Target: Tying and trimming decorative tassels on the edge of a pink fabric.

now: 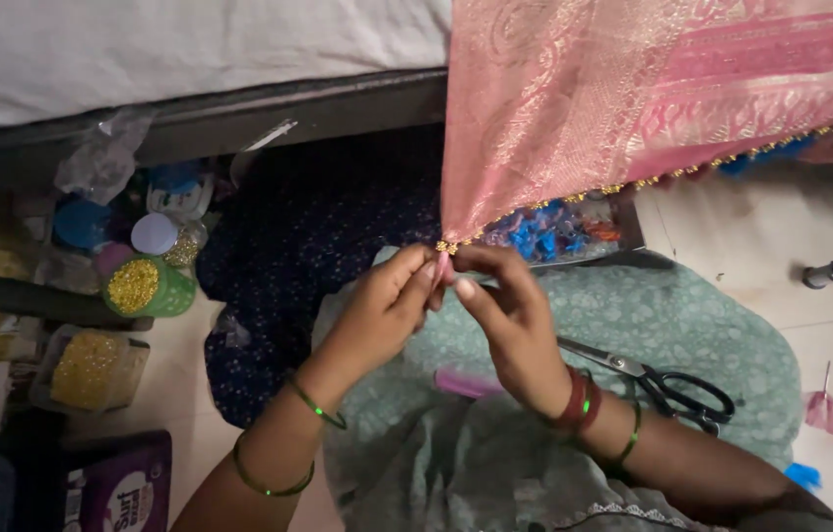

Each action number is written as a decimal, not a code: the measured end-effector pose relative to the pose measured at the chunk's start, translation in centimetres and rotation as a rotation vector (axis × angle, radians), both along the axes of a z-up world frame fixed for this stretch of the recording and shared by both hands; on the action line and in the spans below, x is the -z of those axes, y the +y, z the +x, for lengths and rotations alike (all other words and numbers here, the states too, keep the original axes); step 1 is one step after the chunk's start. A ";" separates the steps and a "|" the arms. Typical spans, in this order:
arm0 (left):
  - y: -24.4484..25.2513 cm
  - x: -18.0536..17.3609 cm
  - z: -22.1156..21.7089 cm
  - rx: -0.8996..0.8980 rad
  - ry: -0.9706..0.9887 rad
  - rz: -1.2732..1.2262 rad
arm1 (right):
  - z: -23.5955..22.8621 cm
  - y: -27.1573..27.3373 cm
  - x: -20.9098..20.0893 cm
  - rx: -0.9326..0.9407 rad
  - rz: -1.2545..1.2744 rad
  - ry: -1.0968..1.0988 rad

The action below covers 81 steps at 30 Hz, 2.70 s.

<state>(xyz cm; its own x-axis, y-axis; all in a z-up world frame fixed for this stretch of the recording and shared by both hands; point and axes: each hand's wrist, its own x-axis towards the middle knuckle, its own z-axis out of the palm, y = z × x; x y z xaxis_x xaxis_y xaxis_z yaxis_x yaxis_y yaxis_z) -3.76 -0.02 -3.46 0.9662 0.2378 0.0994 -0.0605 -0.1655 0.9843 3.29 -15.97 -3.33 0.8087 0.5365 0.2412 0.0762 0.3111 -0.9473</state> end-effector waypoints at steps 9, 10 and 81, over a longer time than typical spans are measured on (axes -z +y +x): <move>0.5 -1.2 -0.1 -0.116 0.174 0.133 | 1.3 2.6 1.1 -0.294 0.214 0.390; 0.6 -1.4 0.2 -0.171 -0.029 0.177 | 1.3 2.6 1.4 -0.298 0.266 0.392; -7.3 0.6 7.5 0.075 -0.096 -0.425 | 6.6 -6.9 4.1 -0.202 0.015 0.185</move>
